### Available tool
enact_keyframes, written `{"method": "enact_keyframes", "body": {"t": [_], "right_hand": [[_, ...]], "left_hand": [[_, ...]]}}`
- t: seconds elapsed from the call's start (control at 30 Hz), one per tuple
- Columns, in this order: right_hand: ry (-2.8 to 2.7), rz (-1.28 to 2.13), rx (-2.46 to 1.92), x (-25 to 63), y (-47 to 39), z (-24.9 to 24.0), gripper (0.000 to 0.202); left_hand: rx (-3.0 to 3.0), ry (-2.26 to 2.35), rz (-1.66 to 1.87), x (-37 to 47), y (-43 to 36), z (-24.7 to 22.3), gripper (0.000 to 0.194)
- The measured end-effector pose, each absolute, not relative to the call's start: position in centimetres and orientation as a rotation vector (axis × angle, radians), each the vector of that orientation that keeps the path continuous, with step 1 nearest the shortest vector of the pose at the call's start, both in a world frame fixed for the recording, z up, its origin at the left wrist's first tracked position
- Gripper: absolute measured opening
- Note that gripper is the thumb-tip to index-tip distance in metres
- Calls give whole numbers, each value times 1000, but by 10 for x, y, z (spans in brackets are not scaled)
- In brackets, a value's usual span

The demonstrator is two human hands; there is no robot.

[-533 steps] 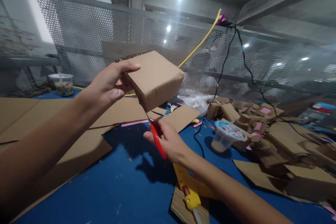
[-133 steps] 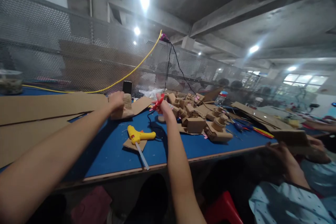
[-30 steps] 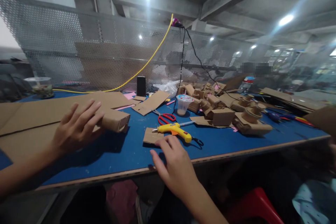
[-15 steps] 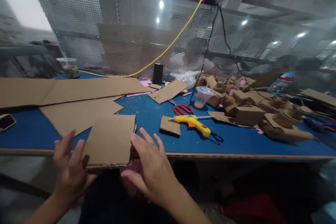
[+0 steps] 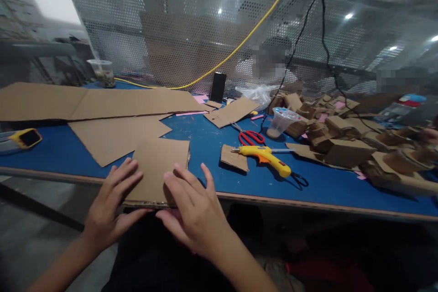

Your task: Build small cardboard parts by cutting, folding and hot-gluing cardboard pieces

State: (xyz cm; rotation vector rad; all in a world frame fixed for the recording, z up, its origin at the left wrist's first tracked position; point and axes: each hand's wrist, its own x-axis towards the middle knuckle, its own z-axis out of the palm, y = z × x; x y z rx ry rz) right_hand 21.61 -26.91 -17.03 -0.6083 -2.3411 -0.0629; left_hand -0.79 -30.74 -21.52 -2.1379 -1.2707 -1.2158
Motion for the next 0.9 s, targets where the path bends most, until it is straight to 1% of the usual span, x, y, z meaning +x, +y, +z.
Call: {"method": "enact_keyframes", "body": {"t": [0.07,0.13,0.3,0.63,0.9], "right_hand": [[-2305,-61,-589,214,-268,-173,42],[-2272,-48,-578,212,-268,-175,42],[-2210,-28,-596,209,-268,-180,43],[-2108,-3,-644,202,-275,-185,37],[-2132,50,-665,201,-284,-181,36]], "left_hand": [[-2198,-1210,-1106,-11,-306,-209,56],[-2220,-1157,-1080,-13,-305,-203,50],[-2211,-1085,-1226,-9,-304,-200,41],[-2100,-1008,-1363,-4,-298,-210,34],[-2128,-983,-1287,-9,-299,-202,37]]}}
